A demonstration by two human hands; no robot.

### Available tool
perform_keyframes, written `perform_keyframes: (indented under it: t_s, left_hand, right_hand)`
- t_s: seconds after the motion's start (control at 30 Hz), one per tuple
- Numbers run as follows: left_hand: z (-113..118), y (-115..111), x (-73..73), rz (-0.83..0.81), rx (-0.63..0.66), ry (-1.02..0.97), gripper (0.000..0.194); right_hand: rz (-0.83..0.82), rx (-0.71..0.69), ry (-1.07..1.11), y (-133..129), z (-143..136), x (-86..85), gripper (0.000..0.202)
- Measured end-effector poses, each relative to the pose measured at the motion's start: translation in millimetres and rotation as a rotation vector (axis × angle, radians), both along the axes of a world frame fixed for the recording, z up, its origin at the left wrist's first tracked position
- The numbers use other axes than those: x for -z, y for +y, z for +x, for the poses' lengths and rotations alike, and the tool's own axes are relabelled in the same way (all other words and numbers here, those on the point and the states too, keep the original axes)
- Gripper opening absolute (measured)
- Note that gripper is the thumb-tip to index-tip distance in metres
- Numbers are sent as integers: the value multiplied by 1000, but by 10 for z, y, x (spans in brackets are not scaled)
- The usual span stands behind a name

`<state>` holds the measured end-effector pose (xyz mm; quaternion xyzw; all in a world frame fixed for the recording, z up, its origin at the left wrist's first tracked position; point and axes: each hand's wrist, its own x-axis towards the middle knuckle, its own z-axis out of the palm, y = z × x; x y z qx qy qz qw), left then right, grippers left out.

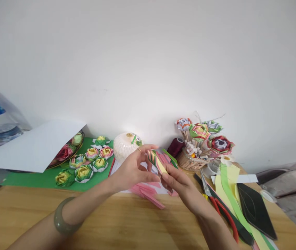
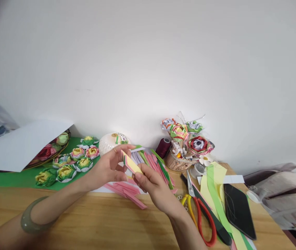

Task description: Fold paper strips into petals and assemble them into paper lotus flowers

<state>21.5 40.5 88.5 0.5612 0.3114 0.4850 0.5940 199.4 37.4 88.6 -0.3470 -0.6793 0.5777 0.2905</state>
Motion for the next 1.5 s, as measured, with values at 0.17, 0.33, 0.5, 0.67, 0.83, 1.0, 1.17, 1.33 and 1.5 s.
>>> perform_keyframes:
  t_s: [0.17, 0.33, 0.5, 0.67, 0.83, 1.0, 1.17, 1.33, 1.5]
  left_hand:
    - [41, -51, 11, -39, 17, 70, 28]
    - [56, -96, -26, -77, 17, 78, 25]
    - [56, -77, -36, -189, 31, -6, 32]
    - [79, -59, 4, -249, -3, -60, 34]
    - [89, -63, 0, -155, 31, 15, 33]
    - [100, -62, 15, -113, 24, 26, 32]
    - [104, -69, 30, -99, -13, -3, 30]
    - [68, -58, 46, -49, -16, -68, 25]
    - [60, -55, 57, -2, -19, -112, 21]
  right_hand:
    - [-233, -115, 210, 18, -64, 108, 28]
    - [-341, -155, 230, 9, -72, 106, 27]
    - [-523, -197, 278, 4, -54, 101, 25]
    - [-689, -196, 360, 10, -83, 131, 23]
    - [-742, -147, 361, 17, -97, 146, 26]
    - [-677, -89, 307, -8, -119, 140, 28]
    - [-420, -60, 260, -27, -130, 140, 30]
    - [-556, -143, 323, 6, -71, 175, 34]
    - [-588, -152, 337, 13, -52, 189, 31]
